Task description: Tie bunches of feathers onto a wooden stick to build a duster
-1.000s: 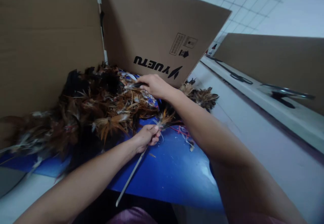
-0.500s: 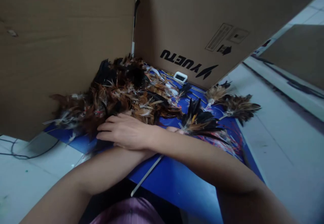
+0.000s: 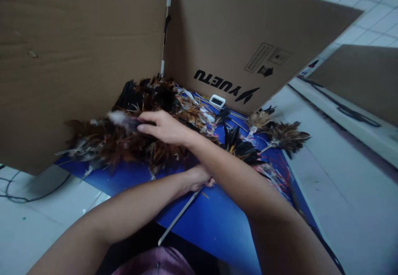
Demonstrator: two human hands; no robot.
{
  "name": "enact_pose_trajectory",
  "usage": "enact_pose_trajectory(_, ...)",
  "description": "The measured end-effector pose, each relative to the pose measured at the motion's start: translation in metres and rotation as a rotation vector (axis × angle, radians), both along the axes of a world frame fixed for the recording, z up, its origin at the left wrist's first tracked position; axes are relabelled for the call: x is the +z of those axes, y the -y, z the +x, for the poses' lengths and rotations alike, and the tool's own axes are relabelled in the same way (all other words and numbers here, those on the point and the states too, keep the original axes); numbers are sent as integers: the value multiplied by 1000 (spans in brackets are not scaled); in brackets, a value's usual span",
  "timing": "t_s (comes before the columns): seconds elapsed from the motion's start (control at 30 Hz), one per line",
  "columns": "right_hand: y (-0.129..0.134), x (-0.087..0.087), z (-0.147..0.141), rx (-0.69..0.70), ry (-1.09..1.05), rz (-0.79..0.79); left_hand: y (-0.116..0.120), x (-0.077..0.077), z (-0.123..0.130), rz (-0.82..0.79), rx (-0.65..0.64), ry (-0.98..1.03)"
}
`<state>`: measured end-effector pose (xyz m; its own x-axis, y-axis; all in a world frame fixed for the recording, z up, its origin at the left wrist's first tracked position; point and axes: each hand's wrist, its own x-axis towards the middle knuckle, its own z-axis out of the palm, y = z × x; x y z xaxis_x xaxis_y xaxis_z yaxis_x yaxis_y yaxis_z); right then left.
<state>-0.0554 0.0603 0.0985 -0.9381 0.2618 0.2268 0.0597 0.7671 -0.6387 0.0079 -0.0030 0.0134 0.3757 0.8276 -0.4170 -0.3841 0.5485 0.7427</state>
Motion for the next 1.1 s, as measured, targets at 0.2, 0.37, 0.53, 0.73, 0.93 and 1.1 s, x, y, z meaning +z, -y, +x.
enact_pose_trajectory(0.2, -44, 30, 15, -228, -218, -423, -2, 3, 6, 97, -70, -85)
enact_pose_trajectory(0.37, -81, 46, 19, -484, -231, -156, -3, -4, 7, 120, -111, -69)
enact_pose_trajectory(0.53, -63, 38, 31, -588, -64, 228, -5, -13, 10, 123, -110, -17)
enact_pose_trajectory(0.73, 13, -14, 41, -210, 460, 315, -4, -23, 15, 75, -78, -71)
enact_pose_trajectory(0.93, -13, -30, 46, -284, 265, 100, -4, -17, 12, 100, -58, -49)
enact_pose_trajectory(1.1, -37, -10, 66, -358, 38, -277, -5, -12, 9, 129, -94, 14)
